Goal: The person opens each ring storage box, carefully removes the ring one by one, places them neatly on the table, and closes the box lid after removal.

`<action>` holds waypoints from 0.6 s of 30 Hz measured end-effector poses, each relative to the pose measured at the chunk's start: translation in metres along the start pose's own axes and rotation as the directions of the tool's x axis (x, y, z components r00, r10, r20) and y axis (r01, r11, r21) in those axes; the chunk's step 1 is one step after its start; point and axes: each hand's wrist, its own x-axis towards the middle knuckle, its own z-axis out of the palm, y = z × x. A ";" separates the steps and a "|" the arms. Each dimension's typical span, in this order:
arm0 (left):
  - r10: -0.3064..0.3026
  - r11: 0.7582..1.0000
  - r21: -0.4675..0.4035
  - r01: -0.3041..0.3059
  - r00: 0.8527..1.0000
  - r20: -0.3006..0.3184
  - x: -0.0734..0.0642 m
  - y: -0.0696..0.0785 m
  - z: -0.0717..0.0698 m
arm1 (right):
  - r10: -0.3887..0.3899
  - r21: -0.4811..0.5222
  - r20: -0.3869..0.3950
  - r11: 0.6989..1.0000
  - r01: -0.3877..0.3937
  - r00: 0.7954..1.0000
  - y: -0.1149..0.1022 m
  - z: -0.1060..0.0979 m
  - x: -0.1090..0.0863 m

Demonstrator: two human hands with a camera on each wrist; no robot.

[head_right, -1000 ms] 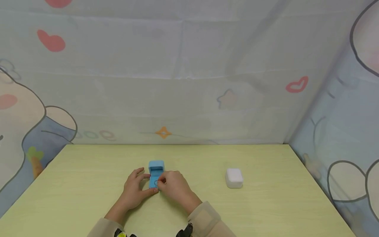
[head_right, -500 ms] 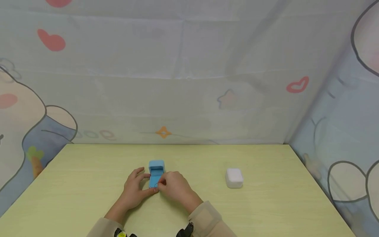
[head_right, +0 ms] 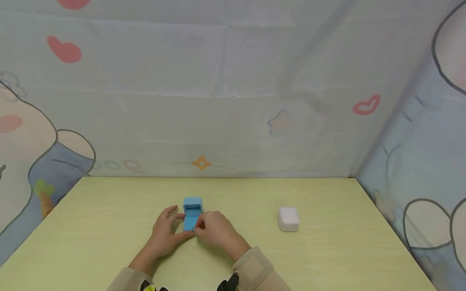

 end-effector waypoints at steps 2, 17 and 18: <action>0.000 1.000 0.000 0.000 1.000 -0.001 0.000 0.000 0.000 | -0.007 -0.005 0.004 1.000 0.007 1.000 0.000 0.000 0.000; 0.000 1.000 -0.003 0.000 1.000 -0.008 0.000 0.003 -0.001 | -0.024 -0.008 0.049 1.000 0.024 0.999 0.002 -0.001 -0.001; 0.000 1.000 -0.002 0.000 1.000 -0.009 0.000 0.003 -0.001 | -0.023 -0.006 0.053 1.000 0.023 0.998 0.002 -0.002 -0.001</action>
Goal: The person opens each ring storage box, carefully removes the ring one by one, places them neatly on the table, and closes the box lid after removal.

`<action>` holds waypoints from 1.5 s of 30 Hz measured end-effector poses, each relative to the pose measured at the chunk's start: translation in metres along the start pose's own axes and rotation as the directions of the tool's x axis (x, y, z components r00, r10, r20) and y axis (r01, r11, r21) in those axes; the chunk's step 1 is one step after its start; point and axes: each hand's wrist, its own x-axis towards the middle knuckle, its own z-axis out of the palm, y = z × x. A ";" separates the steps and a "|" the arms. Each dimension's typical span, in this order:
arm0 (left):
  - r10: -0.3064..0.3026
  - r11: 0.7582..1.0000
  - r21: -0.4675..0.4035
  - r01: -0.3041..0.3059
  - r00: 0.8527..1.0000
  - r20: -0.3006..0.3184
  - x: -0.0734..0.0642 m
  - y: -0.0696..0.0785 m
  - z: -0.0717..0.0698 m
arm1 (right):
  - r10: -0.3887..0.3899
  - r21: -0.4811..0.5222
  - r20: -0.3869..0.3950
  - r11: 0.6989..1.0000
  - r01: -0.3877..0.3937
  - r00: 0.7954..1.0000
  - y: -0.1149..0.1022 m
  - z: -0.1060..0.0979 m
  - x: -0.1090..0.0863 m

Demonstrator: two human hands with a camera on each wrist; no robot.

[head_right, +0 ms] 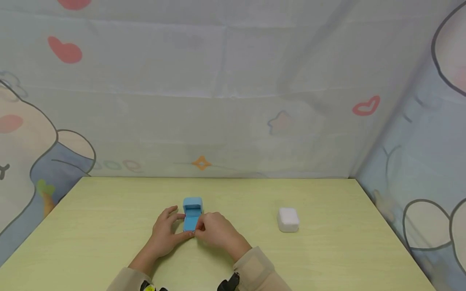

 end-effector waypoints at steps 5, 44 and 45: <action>0.001 1.000 -0.002 -0.001 1.000 0.000 0.000 0.000 0.000 | -0.002 0.008 0.014 1.000 0.002 1.000 0.000 -0.002 0.000; -0.005 1.000 -0.008 0.005 1.000 0.008 0.000 -0.001 0.000 | -0.022 -0.038 0.082 0.999 0.025 0.996 -0.007 -0.012 -0.006; -0.006 1.000 -0.009 0.007 1.000 0.009 0.000 -0.001 0.000 | -0.028 -0.047 0.082 0.998 0.031 0.996 -0.007 -0.012 -0.006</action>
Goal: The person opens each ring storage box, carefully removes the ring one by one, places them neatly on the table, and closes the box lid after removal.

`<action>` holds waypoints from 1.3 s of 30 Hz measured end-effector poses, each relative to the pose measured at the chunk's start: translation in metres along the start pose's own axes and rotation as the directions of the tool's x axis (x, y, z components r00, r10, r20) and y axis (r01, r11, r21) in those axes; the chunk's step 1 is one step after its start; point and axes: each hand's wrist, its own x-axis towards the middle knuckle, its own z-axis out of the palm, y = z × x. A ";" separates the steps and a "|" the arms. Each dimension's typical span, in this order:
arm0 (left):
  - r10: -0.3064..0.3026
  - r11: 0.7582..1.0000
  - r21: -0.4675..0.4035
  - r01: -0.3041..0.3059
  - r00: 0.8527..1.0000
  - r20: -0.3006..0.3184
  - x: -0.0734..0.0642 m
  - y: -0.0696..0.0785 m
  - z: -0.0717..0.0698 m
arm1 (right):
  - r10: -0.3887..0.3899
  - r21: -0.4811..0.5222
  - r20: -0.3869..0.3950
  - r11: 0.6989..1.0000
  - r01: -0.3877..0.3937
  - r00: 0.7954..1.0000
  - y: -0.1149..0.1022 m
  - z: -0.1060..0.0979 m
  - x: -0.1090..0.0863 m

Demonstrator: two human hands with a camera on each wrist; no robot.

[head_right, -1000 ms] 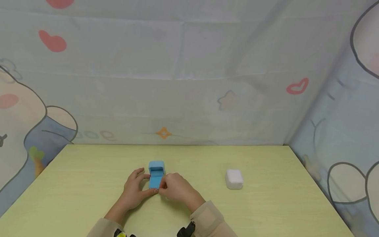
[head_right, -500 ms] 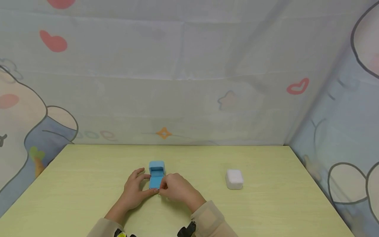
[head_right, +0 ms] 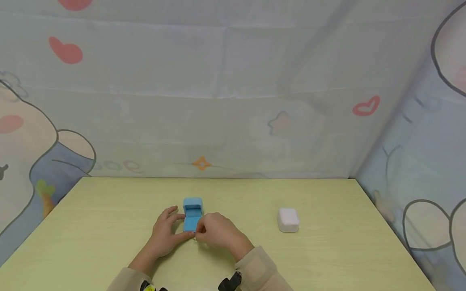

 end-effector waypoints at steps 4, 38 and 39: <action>-0.005 1.000 -0.003 0.005 1.000 0.004 0.000 0.000 0.000 | -0.030 -0.027 0.006 0.999 0.030 1.000 -0.001 -0.001 -0.001; -0.015 1.000 -0.005 0.015 1.000 0.007 -0.001 0.000 0.000 | 0.005 -0.038 0.079 0.999 -0.002 0.997 -0.010 -0.004 -0.008; -0.016 1.000 -0.007 0.016 1.000 0.007 -0.001 0.001 0.000 | 0.004 -0.040 0.080 0.999 -0.001 0.997 -0.010 -0.003 -0.007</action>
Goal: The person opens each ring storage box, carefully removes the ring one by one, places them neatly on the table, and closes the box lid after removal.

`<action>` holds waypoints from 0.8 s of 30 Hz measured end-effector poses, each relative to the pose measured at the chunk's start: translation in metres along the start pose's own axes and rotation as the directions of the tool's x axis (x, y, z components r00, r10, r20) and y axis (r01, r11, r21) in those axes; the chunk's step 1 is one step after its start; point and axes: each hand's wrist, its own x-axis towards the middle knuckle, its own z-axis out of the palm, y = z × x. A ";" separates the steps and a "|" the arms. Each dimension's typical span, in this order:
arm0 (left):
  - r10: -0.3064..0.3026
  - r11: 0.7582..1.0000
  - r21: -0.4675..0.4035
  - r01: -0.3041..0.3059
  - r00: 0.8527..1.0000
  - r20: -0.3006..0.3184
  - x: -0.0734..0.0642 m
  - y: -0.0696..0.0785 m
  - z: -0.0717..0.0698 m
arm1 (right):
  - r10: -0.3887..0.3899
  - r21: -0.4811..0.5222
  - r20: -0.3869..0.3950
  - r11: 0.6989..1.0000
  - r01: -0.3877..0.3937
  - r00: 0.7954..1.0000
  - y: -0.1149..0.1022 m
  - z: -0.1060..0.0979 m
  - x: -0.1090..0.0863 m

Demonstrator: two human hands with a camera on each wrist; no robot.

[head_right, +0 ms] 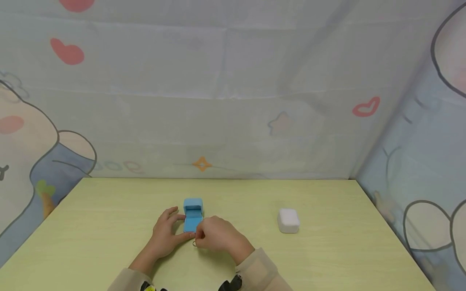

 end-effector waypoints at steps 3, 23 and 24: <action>-0.001 1.000 -0.002 0.001 1.000 0.000 0.000 0.000 0.000 | -0.001 -0.006 0.003 1.000 0.001 1.000 0.000 0.000 0.000; 0.003 1.000 -0.017 -0.003 1.000 0.003 0.000 0.001 -0.001 | -0.001 -0.042 0.039 0.999 0.003 0.999 -0.004 0.000 -0.001; 0.004 1.000 -0.017 -0.003 1.000 0.003 0.000 0.001 -0.001 | 0.000 -0.042 0.043 0.999 0.001 0.999 -0.004 0.000 -0.001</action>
